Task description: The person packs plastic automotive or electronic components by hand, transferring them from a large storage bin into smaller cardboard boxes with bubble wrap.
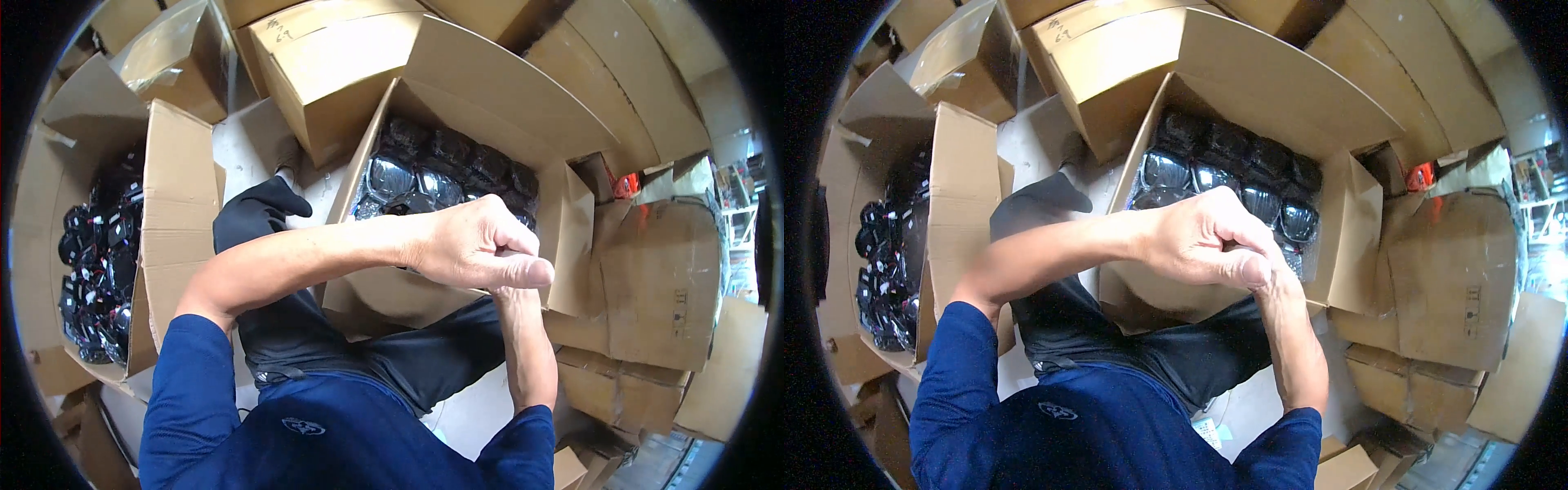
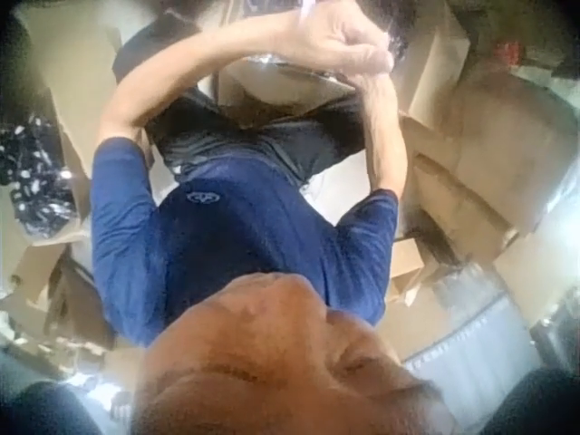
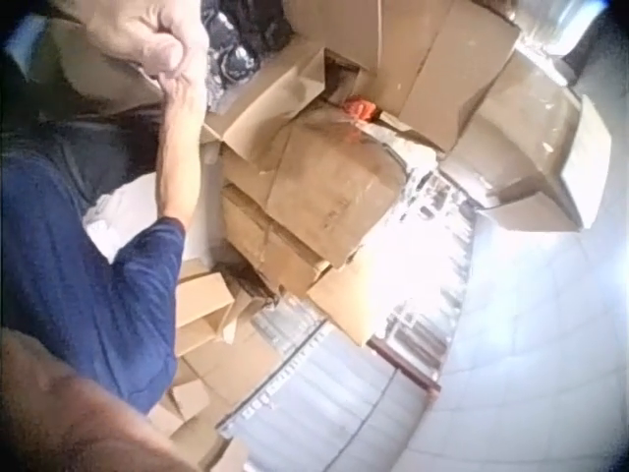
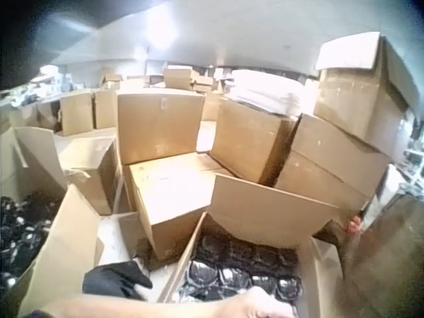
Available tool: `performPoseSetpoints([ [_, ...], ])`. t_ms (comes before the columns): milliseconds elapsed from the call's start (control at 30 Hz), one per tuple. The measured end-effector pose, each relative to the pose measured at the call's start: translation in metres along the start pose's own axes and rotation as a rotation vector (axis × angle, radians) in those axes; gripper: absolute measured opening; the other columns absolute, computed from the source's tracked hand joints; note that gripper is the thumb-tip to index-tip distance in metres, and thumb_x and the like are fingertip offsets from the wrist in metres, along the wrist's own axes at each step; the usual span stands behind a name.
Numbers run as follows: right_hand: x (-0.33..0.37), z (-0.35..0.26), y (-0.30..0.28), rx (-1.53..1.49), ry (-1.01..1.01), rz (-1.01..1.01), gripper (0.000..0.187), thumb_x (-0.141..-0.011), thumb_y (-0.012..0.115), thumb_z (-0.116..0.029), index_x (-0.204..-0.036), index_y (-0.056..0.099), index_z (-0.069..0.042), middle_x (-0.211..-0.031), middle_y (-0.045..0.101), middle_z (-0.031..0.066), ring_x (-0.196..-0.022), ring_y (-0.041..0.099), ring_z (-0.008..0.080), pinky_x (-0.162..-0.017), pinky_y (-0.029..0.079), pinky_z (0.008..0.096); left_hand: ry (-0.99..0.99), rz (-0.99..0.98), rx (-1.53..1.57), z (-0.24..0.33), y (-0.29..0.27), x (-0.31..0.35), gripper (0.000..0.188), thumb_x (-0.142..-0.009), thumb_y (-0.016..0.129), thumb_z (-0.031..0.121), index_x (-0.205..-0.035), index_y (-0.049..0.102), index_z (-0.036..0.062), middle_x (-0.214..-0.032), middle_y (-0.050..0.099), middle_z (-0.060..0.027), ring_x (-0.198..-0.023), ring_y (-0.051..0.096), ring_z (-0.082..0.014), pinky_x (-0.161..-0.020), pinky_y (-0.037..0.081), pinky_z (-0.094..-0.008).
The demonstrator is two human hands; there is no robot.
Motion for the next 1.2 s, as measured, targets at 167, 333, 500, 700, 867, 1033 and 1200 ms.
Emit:
performPoseSetpoints([
  [167,-0.038,0.045,-0.017,-0.186,0.132,0.383,0.049,-0.080,0.077,-0.016,-0.124,0.060,-0.001,-0.108,0.068,0.0099,-0.100,0.064,0.0230,-0.092,0.050,0.0344,-0.136,0.334,-0.417,0.039,-0.093,0.063,0.045,-0.104,0.051,0.041,-0.116,0.068,0.0006,-0.116,0.068,-0.0141,-0.105,0.065,-0.0231,-0.093,0.053,-0.0368],
  [333,-0.056,0.107,0.086,-0.260,0.358,-0.053,0.057,-0.084,0.076,-0.015,-0.131,0.054,0.007,-0.122,0.066,0.0145,-0.110,0.063,0.0238,-0.102,0.047,0.0378,-0.343,0.587,-0.822,0.178,-0.167,0.225,0.071,-0.105,0.032,0.058,-0.117,0.067,-0.0020,-0.113,0.070,-0.0133,-0.103,0.068,-0.0213,-0.092,0.053,-0.0339],
  [500,-0.023,0.168,0.139,0.162,0.704,-0.252,0.056,-0.099,0.057,-0.049,-0.106,0.067,0.006,-0.098,0.070,0.0117,-0.094,0.065,0.0187,-0.081,0.052,0.0363,-0.569,1.128,-1.153,0.343,-0.185,0.391,0.051,-0.106,0.047,0.045,-0.114,0.070,0.0001,-0.107,0.072,-0.0097,-0.098,0.068,-0.0164,-0.089,0.054,-0.0306],
  [700,-0.041,0.185,0.141,0.319,0.489,-0.215,0.058,-0.100,0.056,-0.041,-0.070,0.064,0.008,-0.060,0.064,0.0120,-0.046,0.057,0.0198,-0.047,0.047,0.0366,-1.285,1.426,-1.488,0.467,-0.114,0.606,0.030,-0.094,0.068,0.030,-0.101,0.072,0.0012,-0.092,0.071,-0.0027,-0.085,0.063,-0.0093,-0.079,0.052,-0.0285],
  [867,-0.038,0.189,0.152,0.350,0.394,-0.289,0.055,-0.100,0.056,-0.038,-0.077,0.065,0.011,-0.064,0.065,0.0130,-0.061,0.055,0.0172,-0.059,0.047,0.0389,-1.676,0.939,-1.466,0.390,-0.092,0.679,0.097,-0.066,0.089,0.034,-0.147,0.044,0.0060,-0.150,0.042,-0.0254,-0.138,0.043,-0.0393,-0.113,0.038,-0.0451],
  [1033,-0.034,0.170,0.147,0.309,0.414,-0.277,0.046,-0.099,0.061,-0.032,-0.076,0.064,0.008,-0.066,0.064,0.0097,-0.063,0.055,0.0151,-0.057,0.045,0.0361,-1.676,0.275,-1.761,0.321,-0.155,0.676,0.114,-0.057,0.090,0.050,-0.151,0.038,0.0103,-0.151,0.039,-0.0229,-0.144,0.032,-0.0410,-0.118,0.024,-0.0578],
  [1200,-0.030,0.157,0.146,0.327,0.348,-0.292,0.044,-0.098,0.061,-0.032,-0.077,0.065,0.008,-0.068,0.065,0.0107,-0.063,0.057,0.0170,-0.059,0.046,0.0376,-1.639,-0.013,-1.829,0.293,-0.188,0.731,0.038,-0.086,0.066,0.034,-0.113,0.060,0.0085,-0.108,0.057,-0.0141,-0.099,0.062,-0.0307,-0.077,0.053,-0.0435],
])
Point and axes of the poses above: each hand's wrist, its own x-axis away from the middle knuckle, its own y-axis out of the palm, z = x × y, the point moved 5 cm from there along -x, towards the middle knuckle
